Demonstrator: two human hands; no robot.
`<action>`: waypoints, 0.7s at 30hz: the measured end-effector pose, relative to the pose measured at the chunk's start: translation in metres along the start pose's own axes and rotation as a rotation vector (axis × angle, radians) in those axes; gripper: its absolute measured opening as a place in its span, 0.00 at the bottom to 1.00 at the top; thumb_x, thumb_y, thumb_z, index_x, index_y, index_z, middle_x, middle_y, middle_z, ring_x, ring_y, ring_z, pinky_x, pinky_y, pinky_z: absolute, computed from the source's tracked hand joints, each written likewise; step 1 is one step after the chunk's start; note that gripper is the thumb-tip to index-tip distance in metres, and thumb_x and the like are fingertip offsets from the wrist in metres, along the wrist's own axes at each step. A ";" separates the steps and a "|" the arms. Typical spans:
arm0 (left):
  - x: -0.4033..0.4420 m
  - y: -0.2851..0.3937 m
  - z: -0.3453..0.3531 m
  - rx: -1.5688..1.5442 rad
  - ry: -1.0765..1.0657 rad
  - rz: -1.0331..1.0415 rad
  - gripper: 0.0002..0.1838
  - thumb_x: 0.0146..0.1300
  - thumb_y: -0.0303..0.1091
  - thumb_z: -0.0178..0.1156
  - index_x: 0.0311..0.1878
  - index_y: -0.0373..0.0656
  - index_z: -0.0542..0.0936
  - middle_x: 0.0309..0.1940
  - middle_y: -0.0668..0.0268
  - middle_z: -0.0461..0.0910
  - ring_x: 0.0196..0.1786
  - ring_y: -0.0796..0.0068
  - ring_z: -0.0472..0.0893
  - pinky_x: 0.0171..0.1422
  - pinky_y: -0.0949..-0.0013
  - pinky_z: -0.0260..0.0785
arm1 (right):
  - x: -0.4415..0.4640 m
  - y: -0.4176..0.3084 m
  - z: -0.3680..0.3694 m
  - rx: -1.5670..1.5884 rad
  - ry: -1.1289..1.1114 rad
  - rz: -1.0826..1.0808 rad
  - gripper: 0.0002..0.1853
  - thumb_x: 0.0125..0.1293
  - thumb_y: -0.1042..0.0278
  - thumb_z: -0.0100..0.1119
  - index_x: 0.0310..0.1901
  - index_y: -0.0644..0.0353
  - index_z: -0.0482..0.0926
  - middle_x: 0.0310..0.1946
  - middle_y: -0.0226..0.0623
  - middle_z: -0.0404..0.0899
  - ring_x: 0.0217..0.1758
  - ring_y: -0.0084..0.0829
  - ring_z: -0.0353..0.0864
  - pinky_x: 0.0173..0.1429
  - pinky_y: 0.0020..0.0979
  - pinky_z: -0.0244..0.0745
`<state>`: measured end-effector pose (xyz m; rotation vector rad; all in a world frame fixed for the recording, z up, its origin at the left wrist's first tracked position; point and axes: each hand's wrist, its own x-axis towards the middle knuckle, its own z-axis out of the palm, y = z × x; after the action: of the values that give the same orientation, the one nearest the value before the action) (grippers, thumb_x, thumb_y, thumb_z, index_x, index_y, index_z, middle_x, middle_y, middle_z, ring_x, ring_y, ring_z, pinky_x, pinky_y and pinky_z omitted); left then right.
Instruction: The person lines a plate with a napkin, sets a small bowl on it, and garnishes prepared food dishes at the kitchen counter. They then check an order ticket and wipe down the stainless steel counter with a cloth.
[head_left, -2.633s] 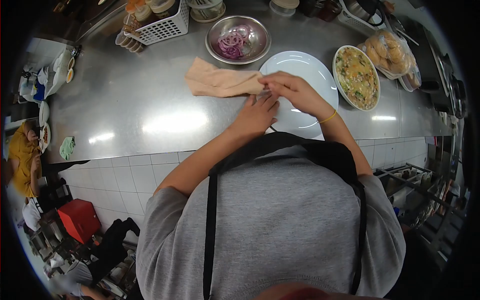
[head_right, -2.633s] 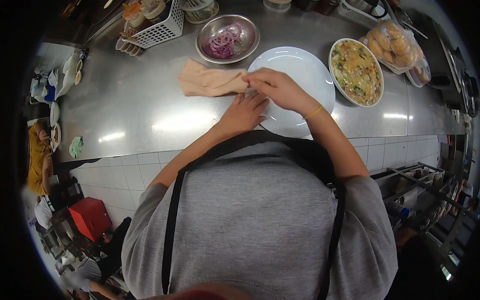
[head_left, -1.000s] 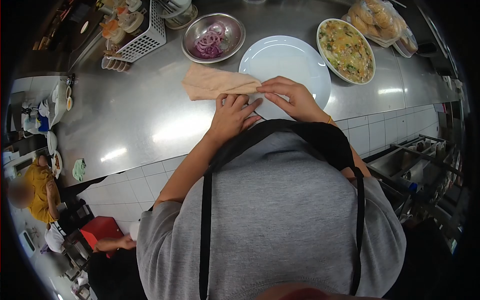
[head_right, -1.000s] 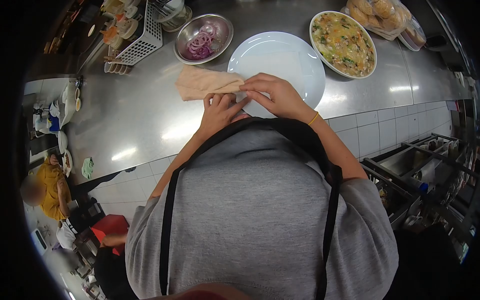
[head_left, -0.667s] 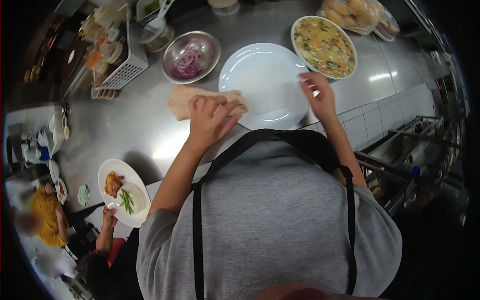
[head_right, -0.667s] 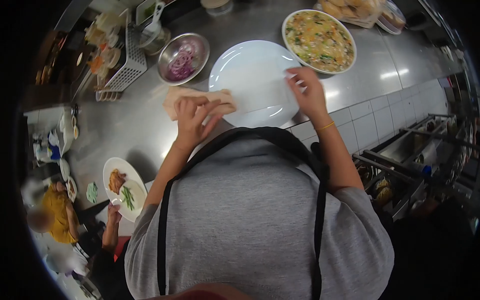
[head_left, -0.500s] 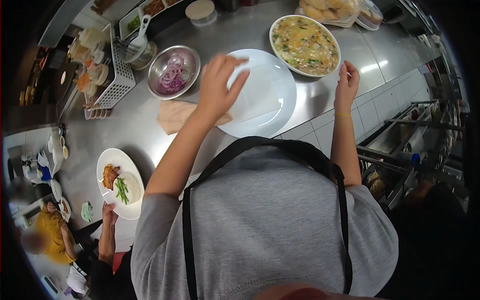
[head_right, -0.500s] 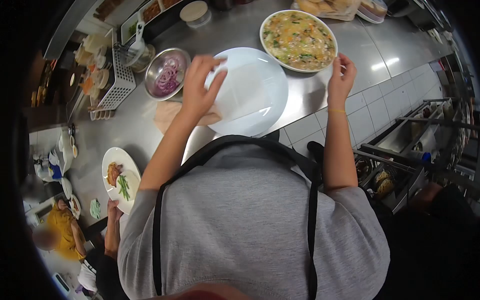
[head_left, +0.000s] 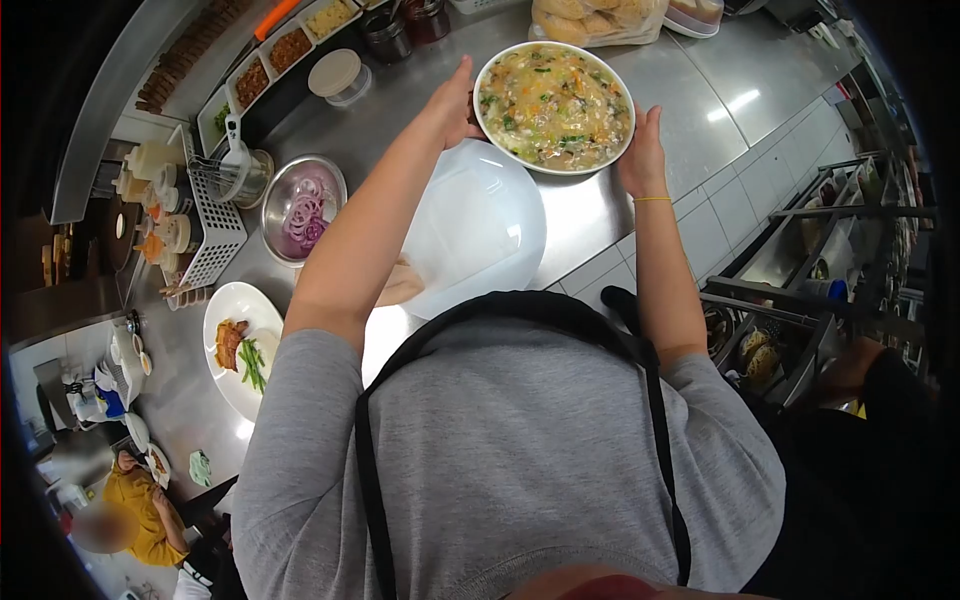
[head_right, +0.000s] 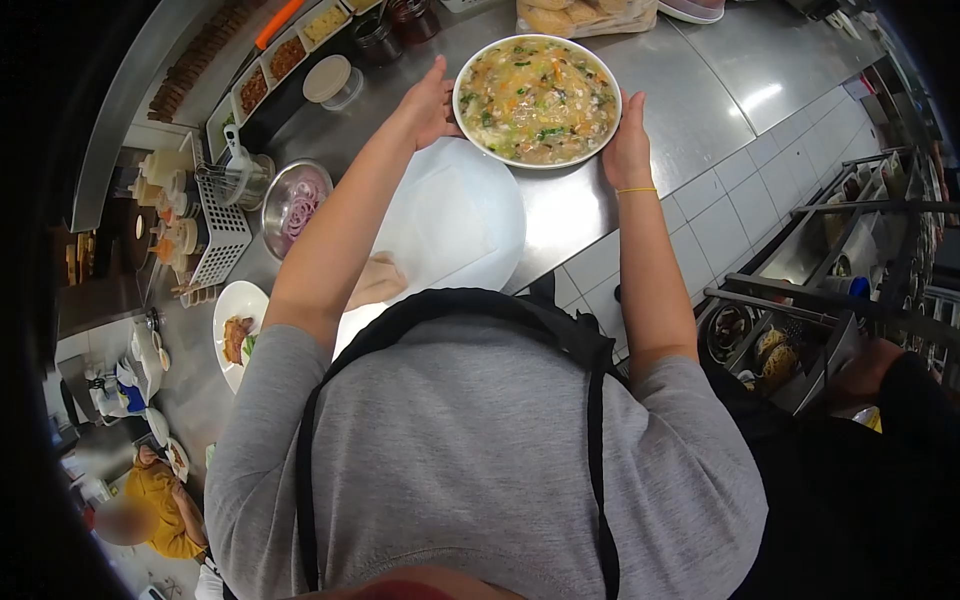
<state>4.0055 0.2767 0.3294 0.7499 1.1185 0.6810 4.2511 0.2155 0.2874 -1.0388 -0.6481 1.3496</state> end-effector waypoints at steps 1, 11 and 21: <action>0.000 -0.001 0.001 0.002 0.004 -0.004 0.44 0.66 0.64 0.31 0.66 0.27 0.52 0.64 0.50 0.59 0.65 0.57 0.64 0.65 0.42 0.56 | 0.000 0.000 0.001 0.025 0.001 0.005 0.40 0.69 0.37 0.26 0.68 0.67 0.50 0.66 0.43 0.57 0.70 0.32 0.55 0.72 0.31 0.49; -0.007 -0.001 -0.001 -0.043 -0.052 0.042 0.45 0.66 0.64 0.31 0.66 0.26 0.52 0.64 0.50 0.58 0.65 0.59 0.63 0.63 0.45 0.61 | -0.006 -0.014 0.005 -0.031 -0.005 -0.052 0.40 0.69 0.36 0.25 0.66 0.68 0.51 0.63 0.43 0.62 0.68 0.34 0.60 0.70 0.33 0.54; -0.107 -0.014 -0.017 -0.099 0.049 0.137 0.46 0.66 0.66 0.30 0.66 0.26 0.52 0.63 0.50 0.60 0.65 0.63 0.64 0.64 0.53 0.63 | -0.070 -0.030 0.039 -0.006 -0.134 0.001 0.40 0.70 0.38 0.21 0.66 0.71 0.51 0.64 0.45 0.61 0.68 0.36 0.59 0.70 0.35 0.52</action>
<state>3.9593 0.1860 0.3703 0.7330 1.0761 0.8681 4.2200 0.1592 0.3431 -0.9593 -0.7521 1.4275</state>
